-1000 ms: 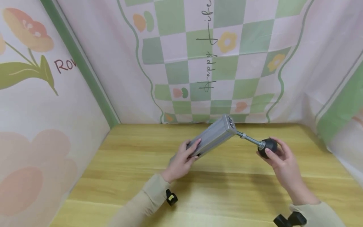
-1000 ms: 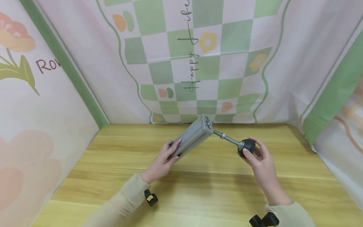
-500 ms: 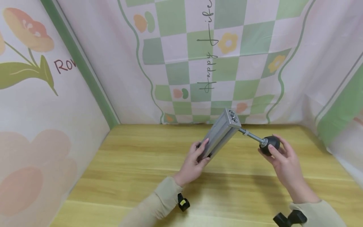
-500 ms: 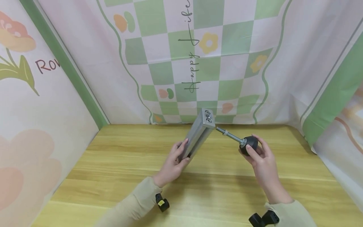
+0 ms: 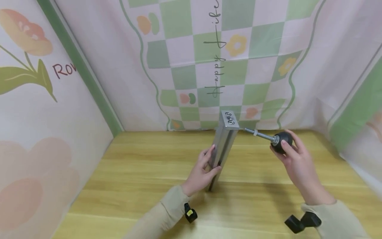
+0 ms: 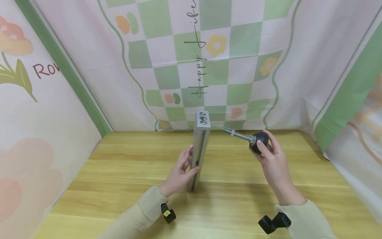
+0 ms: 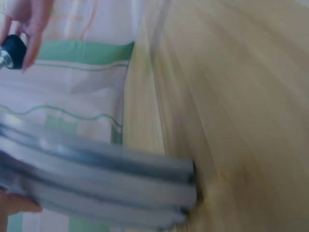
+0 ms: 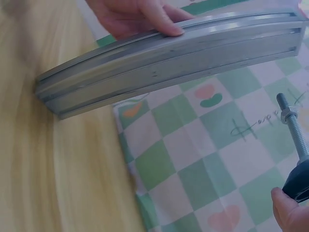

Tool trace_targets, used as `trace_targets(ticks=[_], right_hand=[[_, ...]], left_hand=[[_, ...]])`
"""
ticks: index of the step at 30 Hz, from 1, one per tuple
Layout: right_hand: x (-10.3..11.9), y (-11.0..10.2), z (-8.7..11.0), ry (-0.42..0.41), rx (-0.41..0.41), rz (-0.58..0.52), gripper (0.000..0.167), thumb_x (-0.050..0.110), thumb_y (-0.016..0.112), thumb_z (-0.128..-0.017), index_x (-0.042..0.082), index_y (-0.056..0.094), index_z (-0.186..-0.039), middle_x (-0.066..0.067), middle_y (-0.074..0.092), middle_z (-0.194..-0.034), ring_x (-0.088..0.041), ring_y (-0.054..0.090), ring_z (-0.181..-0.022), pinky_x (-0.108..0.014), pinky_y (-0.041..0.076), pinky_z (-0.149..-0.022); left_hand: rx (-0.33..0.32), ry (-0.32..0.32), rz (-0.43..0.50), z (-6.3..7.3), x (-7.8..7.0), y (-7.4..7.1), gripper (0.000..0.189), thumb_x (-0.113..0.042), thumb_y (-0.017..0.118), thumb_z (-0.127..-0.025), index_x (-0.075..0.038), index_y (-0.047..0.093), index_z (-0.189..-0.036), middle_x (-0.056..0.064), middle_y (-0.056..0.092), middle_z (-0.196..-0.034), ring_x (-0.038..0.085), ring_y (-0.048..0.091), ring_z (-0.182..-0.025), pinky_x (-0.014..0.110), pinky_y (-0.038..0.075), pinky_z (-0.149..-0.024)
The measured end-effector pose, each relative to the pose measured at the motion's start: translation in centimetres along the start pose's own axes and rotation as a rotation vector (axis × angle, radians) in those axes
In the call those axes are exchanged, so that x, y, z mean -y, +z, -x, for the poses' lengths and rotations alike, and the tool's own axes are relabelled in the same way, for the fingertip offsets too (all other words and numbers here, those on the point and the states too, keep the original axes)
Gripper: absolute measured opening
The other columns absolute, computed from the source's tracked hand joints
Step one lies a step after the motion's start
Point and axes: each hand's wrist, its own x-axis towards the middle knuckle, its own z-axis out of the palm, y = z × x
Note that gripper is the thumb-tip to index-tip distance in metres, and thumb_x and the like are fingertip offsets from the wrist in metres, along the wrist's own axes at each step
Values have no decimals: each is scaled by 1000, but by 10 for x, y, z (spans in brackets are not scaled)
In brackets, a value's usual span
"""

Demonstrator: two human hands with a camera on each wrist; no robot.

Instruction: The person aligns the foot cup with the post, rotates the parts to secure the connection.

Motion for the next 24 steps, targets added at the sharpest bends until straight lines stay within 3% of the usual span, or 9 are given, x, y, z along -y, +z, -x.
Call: trace_targets(ticks=[3,6,10,14,24], right_hand=[[5,9,-7,-7,20,34,37,-3,39,-98,11,49,-131,-6,36,-126,-10,57,-108,-25,57,-88],[10,21,-12,5,39,124,44,1,40,-99,9,36,-142,-10,29,-136,-8,50,-113,-21,56,-89],[19,42,-22,18,47,200,56,10,43,-100,7,19,-151,-17,13,-148,-8,44,-117,-19,53,-92],[29,69,-35,-26,53,211,52,14,46,-99,6,28,-147,-16,17,-146,-10,47,-117,-18,52,-93],[50,131,-59,-149,-4,409,38,17,47,-99,15,46,-137,-13,26,-141,-17,48,-116,-13,50,-93]], left_hand=[[-10,14,-8,5,2,-9,77,3,61,-88,-7,19,-151,21,29,-142,34,39,-128,41,38,-112],[-9,59,-43,10,5,-18,83,6,65,-84,-7,17,-151,24,30,-141,37,44,-122,41,37,-112],[-5,103,-75,16,9,-27,92,7,68,-81,-19,15,-152,24,32,-143,39,48,-119,38,41,-108],[10,128,-91,18,11,-33,101,6,70,-79,-33,11,-151,24,35,-143,40,46,-125,36,44,-105],[30,200,-149,17,16,-37,112,5,74,-75,-45,5,-147,23,44,-135,37,51,-121,32,49,-100]])
